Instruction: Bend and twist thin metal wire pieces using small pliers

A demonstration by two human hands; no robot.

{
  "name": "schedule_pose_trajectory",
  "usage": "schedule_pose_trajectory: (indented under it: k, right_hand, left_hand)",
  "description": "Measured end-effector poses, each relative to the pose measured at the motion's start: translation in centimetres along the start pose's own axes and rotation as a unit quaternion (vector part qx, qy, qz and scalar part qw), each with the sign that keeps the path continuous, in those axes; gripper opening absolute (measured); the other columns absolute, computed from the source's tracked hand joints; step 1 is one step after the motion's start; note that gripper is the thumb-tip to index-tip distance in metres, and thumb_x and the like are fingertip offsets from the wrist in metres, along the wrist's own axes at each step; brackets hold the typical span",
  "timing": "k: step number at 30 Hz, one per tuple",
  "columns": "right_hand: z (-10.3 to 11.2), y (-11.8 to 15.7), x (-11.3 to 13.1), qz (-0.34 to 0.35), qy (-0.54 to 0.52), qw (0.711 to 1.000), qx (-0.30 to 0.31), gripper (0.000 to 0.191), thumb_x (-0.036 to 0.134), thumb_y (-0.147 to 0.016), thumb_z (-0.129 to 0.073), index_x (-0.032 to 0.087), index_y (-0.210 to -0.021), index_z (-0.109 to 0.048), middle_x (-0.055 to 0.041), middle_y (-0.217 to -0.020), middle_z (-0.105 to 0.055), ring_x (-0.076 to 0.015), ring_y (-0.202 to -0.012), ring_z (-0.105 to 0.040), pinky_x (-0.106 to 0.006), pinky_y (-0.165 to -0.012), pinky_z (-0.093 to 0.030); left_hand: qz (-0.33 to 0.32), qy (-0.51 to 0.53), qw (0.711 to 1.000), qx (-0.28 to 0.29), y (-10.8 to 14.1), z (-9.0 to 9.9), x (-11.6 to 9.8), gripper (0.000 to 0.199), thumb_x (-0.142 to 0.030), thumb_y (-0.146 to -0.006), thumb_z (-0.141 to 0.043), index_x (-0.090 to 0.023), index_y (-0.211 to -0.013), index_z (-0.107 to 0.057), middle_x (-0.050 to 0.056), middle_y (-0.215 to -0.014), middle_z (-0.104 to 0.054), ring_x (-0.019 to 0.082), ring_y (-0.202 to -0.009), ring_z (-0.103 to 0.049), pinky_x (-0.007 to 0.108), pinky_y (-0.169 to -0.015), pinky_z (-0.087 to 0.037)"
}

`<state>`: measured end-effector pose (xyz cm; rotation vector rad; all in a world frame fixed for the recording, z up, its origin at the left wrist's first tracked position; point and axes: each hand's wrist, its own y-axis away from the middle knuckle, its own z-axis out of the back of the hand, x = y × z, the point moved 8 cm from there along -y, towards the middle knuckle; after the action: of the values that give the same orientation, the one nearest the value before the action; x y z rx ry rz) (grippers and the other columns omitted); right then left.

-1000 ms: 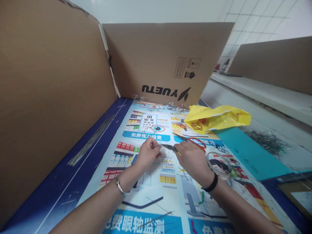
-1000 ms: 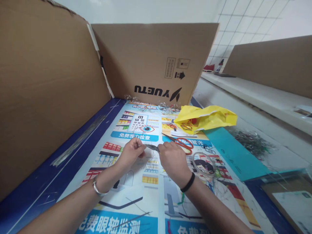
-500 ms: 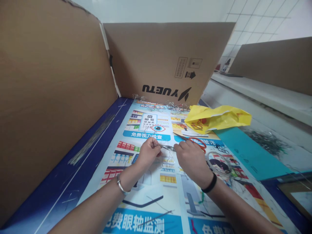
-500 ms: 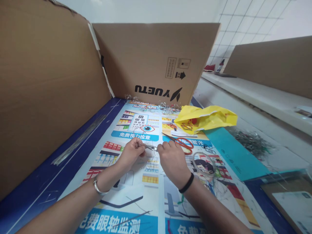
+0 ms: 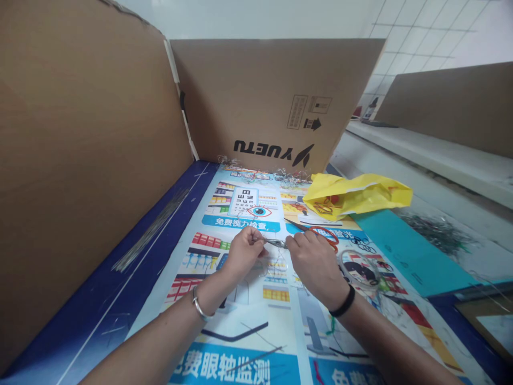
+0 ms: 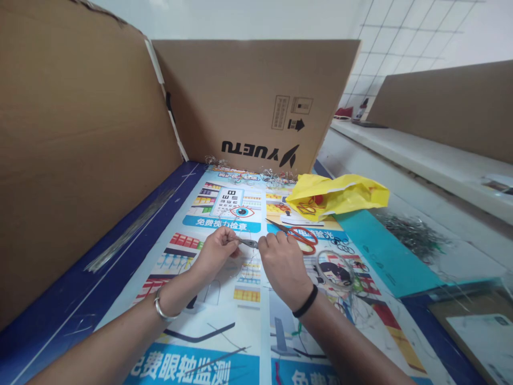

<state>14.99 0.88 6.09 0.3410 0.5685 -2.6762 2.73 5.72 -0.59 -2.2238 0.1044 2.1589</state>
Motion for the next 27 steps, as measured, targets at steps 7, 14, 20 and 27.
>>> schedule_pose_trajectory:
  k: [7, 14, 20, 27]
  right_hand:
    - [-0.4, 0.0, -0.1, -0.013, -0.004, 1.000, 0.010, 0.014, 0.011, -0.083, -0.047, 0.018, -0.082, -0.059, -0.0065, -0.077, -0.058, -0.0205, -0.076, -0.046, -0.032, -0.065, -0.025]
    - [-0.6, -0.1, -0.2, -0.022, -0.015, 0.999, 0.017, 0.016, 0.009, -0.083, -0.045, 0.018, -0.081, -0.059, -0.0062, -0.077, -0.059, -0.0208, -0.076, -0.047, -0.033, -0.065, -0.025]
    - [-1.1, 0.0, -0.2, -0.034, -0.020, 0.999, 0.027, 0.016, 0.010, -0.083, -0.045, 0.018, -0.080, -0.058, -0.0057, -0.077, -0.059, -0.0208, -0.076, -0.048, -0.032, -0.064, -0.026]
    - [-1.0, 0.2, 0.1, -0.037, 0.001, 0.999, 0.031, 0.014, 0.010, -0.082, -0.046, 0.017, -0.083, -0.058, -0.0061, -0.078, -0.059, -0.0215, -0.075, -0.048, -0.032, -0.063, -0.027]
  left_hand:
    - [-0.008, -0.014, 1.000, 0.005, 0.0, -0.1, -0.2, 0.005, -0.019, -0.069, -0.054, -0.019, -0.072, -0.050, -0.005, -0.056, -0.054, 0.010, -0.051, -0.056, 0.020, -0.051, -0.042]
    - [-0.003, 0.005, 1.000, 0.008, 0.0, -0.2, 0.0, 0.005, -0.018, -0.069, -0.053, -0.019, -0.073, -0.049, -0.005, -0.058, -0.054, 0.010, -0.053, -0.056, 0.020, -0.051, -0.042]
    - [-0.008, 0.008, 1.000, 0.006, -0.1, -0.2, 0.0, 0.006, -0.017, -0.068, -0.052, -0.019, -0.072, -0.048, -0.005, -0.058, -0.052, 0.009, -0.051, -0.055, 0.020, -0.050, -0.042]
    - [-0.009, -0.001, 1.000, -0.007, 0.1, -0.1, -0.1, 0.006, -0.017, -0.068, -0.052, -0.019, -0.071, -0.047, -0.005, -0.059, -0.051, 0.010, -0.052, -0.056, 0.020, -0.050, -0.042]
